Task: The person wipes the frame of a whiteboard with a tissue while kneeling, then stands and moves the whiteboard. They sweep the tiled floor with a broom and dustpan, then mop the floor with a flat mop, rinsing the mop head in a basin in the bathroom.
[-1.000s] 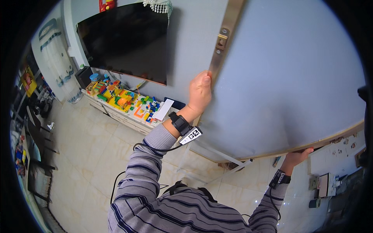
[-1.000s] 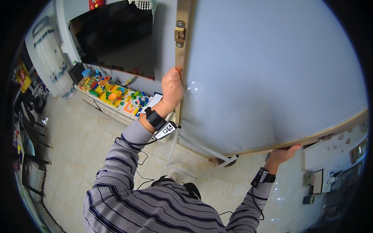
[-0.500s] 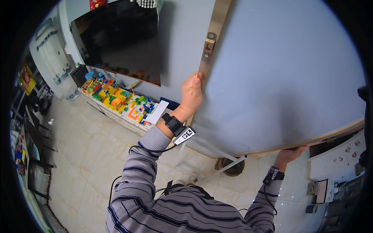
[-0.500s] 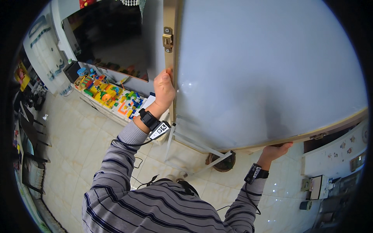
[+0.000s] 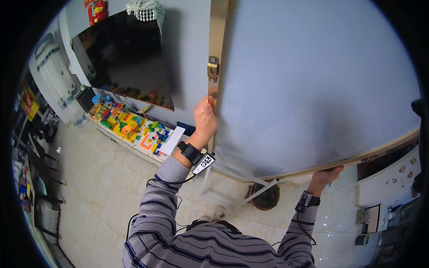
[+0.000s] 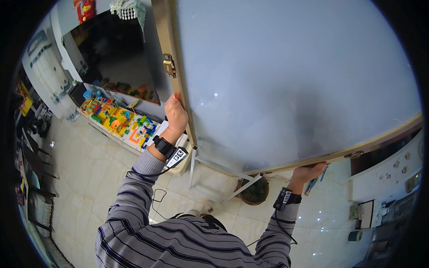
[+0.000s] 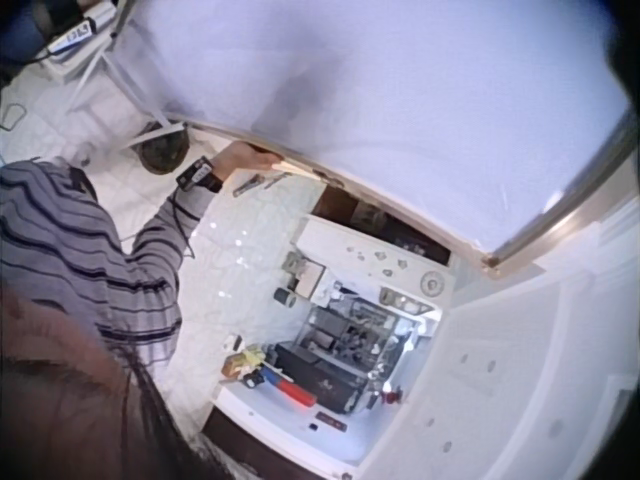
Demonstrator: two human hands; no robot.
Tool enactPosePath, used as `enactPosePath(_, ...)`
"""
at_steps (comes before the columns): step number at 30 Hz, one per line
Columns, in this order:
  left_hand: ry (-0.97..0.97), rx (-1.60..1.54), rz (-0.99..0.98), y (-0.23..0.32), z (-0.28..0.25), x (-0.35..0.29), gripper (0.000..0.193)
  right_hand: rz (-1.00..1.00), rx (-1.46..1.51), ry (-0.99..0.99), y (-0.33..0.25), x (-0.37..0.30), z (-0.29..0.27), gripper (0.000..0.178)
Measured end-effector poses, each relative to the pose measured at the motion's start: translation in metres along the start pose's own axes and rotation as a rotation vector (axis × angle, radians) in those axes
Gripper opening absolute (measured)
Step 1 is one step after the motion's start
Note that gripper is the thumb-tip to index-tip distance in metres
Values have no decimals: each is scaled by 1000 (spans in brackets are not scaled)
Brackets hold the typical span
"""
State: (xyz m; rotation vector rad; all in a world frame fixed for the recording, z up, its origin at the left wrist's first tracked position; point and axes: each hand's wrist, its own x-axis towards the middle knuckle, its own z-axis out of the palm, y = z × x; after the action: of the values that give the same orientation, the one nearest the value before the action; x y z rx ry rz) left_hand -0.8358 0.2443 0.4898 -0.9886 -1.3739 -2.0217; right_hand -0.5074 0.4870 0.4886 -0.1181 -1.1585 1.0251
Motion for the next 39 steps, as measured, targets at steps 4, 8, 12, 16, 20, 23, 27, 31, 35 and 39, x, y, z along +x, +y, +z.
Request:
enactPosePath(4,5,4,-6,-5,-2,-6,60,45,28,42,0,-5,-5,58)
enactPosePath(8,9,-25,8,-8,1,-8,61,69,20,62,1,-6,-8,61)
enactPosePath(12,14,3,4,-6,2,-9,60,35,-26,53,-1,-8,-8,62)
enactPosePath(16,10,14,16,-7,2,-12,60,14,19,20,-1,-10,-7,54)
enactPosePath(20,38,-15,-6,-12,2,-15,59,47,21,21,1,-11,-12,60)
enactPosePath(23,36,-19,10,-15,3,-16,59,48,3,8,2,-11,-15,63)
enactPosePath(27,45,4,2,-14,3,-17,60,44,-24,37,1,-13,-14,64)
enactPosePath(31,47,16,19,-11,3,-15,60,29,33,18,-5,-14,-7,54)
enactPosePath(35,40,64,7,-7,3,-14,59,11,2,7,-6,-13,-6,54)
enactPosePath(39,57,147,4,-12,3,-16,58,64,-16,22,-2,-12,-13,63)
